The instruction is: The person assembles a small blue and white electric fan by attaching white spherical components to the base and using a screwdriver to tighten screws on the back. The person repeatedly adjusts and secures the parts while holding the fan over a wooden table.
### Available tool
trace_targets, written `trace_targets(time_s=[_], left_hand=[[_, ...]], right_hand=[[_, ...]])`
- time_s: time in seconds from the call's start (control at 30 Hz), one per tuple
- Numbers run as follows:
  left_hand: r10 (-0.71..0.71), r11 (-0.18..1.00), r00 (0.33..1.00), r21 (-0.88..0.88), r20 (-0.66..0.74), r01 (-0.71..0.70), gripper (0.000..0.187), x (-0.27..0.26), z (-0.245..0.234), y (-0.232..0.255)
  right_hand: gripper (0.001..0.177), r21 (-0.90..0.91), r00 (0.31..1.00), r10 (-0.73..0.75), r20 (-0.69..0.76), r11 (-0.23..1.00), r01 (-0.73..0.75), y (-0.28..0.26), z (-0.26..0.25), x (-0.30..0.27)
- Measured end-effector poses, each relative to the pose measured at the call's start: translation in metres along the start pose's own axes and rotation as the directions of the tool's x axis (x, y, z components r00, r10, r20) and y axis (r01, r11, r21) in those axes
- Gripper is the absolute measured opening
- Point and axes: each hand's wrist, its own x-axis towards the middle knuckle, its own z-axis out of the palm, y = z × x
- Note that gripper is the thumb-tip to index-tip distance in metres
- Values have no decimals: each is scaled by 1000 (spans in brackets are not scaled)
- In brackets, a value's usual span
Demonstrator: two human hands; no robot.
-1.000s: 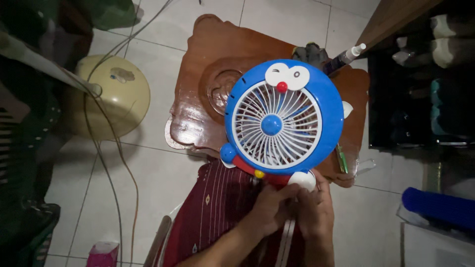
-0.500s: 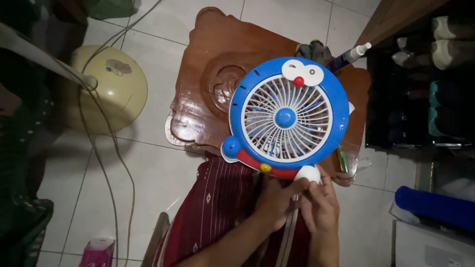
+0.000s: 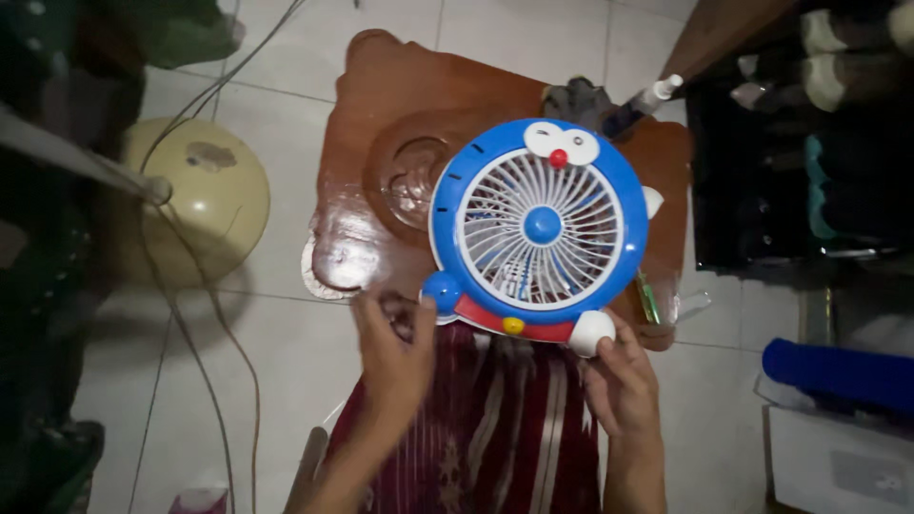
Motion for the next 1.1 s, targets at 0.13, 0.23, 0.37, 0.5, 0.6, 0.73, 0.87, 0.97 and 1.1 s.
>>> trace_targets(time_s=[0.13,0.23,0.37,0.5,0.6,0.73,0.87,0.97,1.1], left_hand=[[93,995,958,-7,272,-95,48,48,-1,12],[-371,851,747,-120,552,512,44,56,7,16],[-397,769,655,-157,643,620,41,53,16,14],[-220,786,791,-377,571,491,34,45,30,3],[-291,837,803,-268,520,477,28,41,34,-1],[-261,841,832,-307,489,445,29,40,33,-1],[-276,852,846,-290,457,435,30,34,31,4],[-252,873,849,-269,464,407,30,32,30,6],[-215,874,848,-291,485,388,29,32,30,10]], right_hand=[[57,-14,1000,-17,1,1000,17,-1,5,1],[54,-168,994,-56,-93,985,40,-4,10,3],[48,-439,979,-148,-141,895,72,-9,18,-2],[51,-562,976,-214,-28,811,162,-12,25,-10],[58,-551,975,-221,16,812,193,-13,26,-8],[63,-423,971,-230,72,874,238,-8,23,-1],[66,-484,973,-232,15,849,210,1,21,-2],[67,-510,975,-223,-15,840,184,3,19,-4],[67,-543,980,-194,-44,828,140,-1,18,-7]])
